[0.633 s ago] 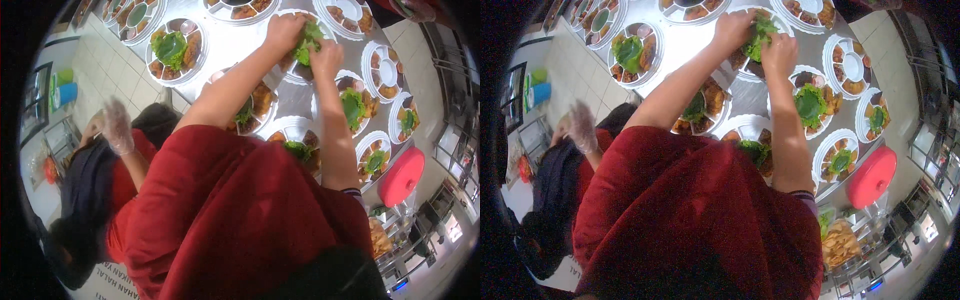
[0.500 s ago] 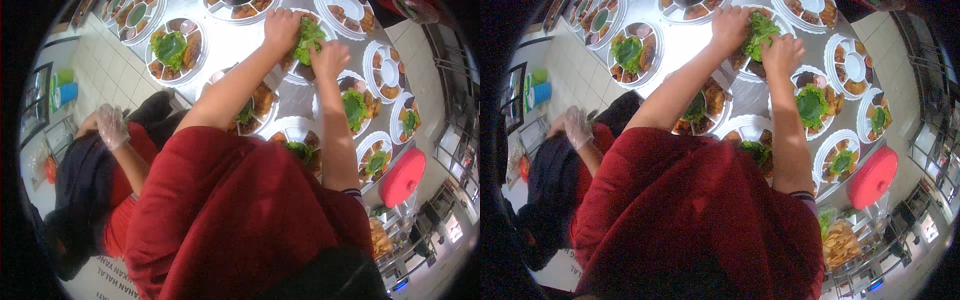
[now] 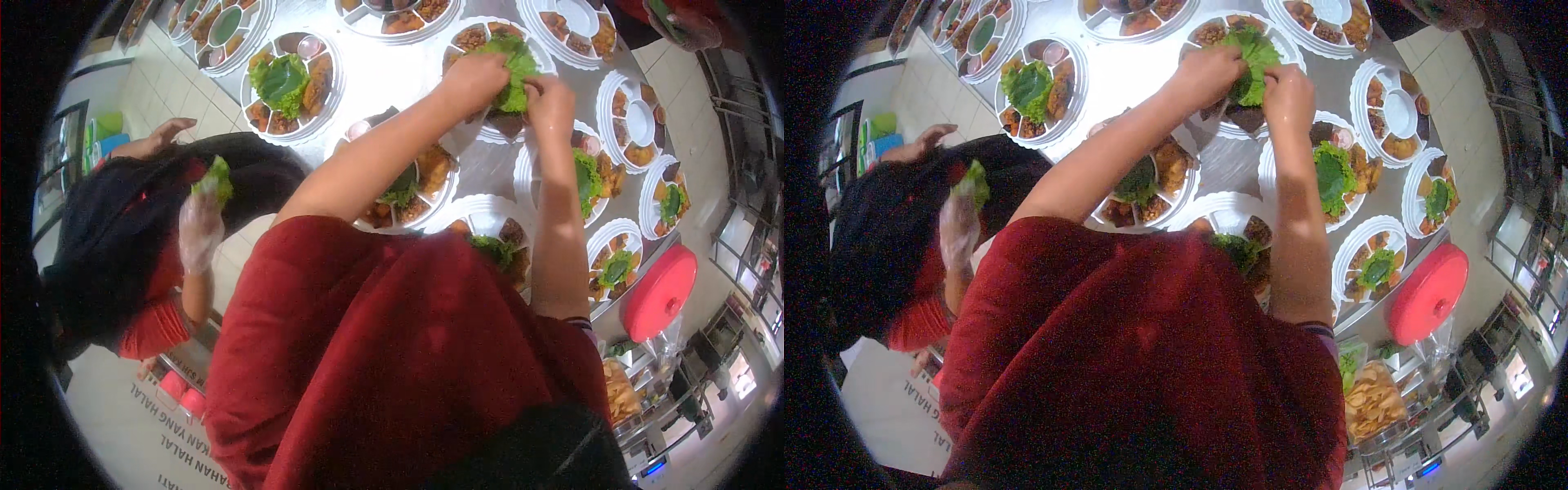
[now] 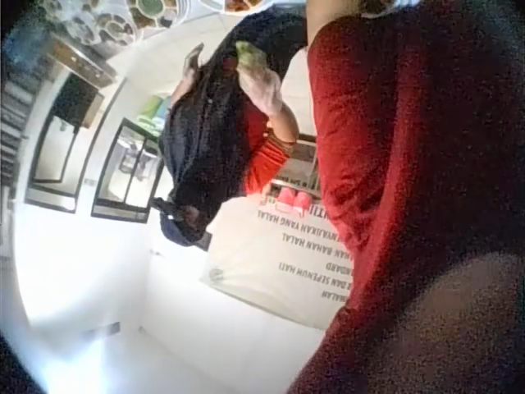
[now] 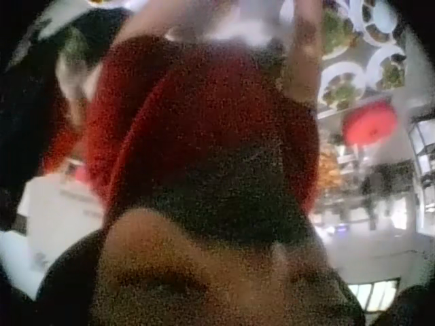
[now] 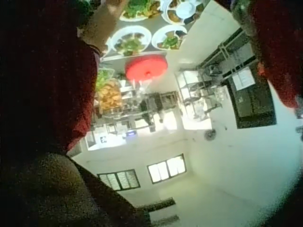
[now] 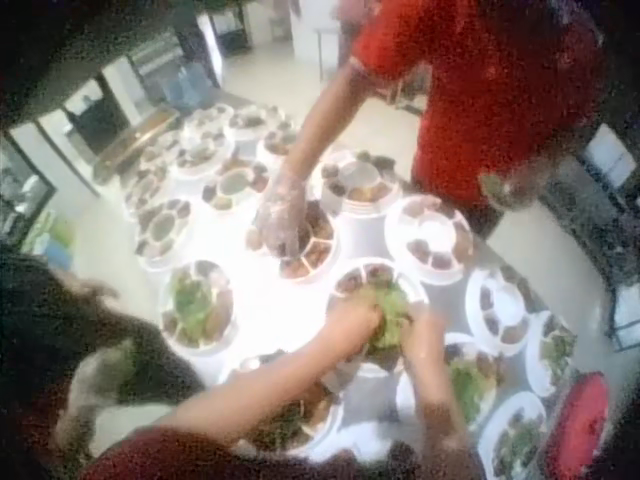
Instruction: The person places lettuce leaves into the center compartments of multiple pre-filled compartmentalized meal trays arranged on a stainless steel table. The person handles the lettuce by hand and moves from tray to tray, adding a leaf to each one in sequence.
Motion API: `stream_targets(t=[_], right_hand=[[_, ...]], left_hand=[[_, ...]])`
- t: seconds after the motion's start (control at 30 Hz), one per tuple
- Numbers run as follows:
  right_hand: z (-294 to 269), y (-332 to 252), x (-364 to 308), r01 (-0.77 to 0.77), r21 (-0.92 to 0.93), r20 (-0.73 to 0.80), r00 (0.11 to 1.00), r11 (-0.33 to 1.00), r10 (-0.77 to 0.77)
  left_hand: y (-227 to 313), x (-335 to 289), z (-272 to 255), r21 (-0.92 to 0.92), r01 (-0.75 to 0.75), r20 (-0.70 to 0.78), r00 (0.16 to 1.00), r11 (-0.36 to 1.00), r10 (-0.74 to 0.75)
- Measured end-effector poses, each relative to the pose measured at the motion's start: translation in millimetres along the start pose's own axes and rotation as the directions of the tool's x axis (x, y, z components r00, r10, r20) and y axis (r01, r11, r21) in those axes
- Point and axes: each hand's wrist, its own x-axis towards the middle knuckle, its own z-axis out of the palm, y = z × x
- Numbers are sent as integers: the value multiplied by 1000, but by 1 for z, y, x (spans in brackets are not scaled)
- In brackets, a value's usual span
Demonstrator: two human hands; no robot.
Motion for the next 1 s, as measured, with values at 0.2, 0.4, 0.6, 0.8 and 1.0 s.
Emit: stream_targets(t=[0.2,0.4,0.6,0.8,1.0], right_hand=[[-9,-31,-10,-97,-351,-27,995,931,94],[-7,-34,-1,114,-268,-92,985,957,-143],[13,-28,5,229,54,-39,973,972,-227],[35,-7,12,183,-102,137,976,978,-168],[36,-8,16,250,-63,156,959,966,-238]], left_hand=[[3,5,3,265,13,90,995,964,-39],[6,8,20,235,143,11,989,961,-149],[29,21,13,-578,623,-102,585,527,-805],[17,4,30,265,92,-68,995,960,-76],[9,8,46,174,77,5,997,982,-79]])
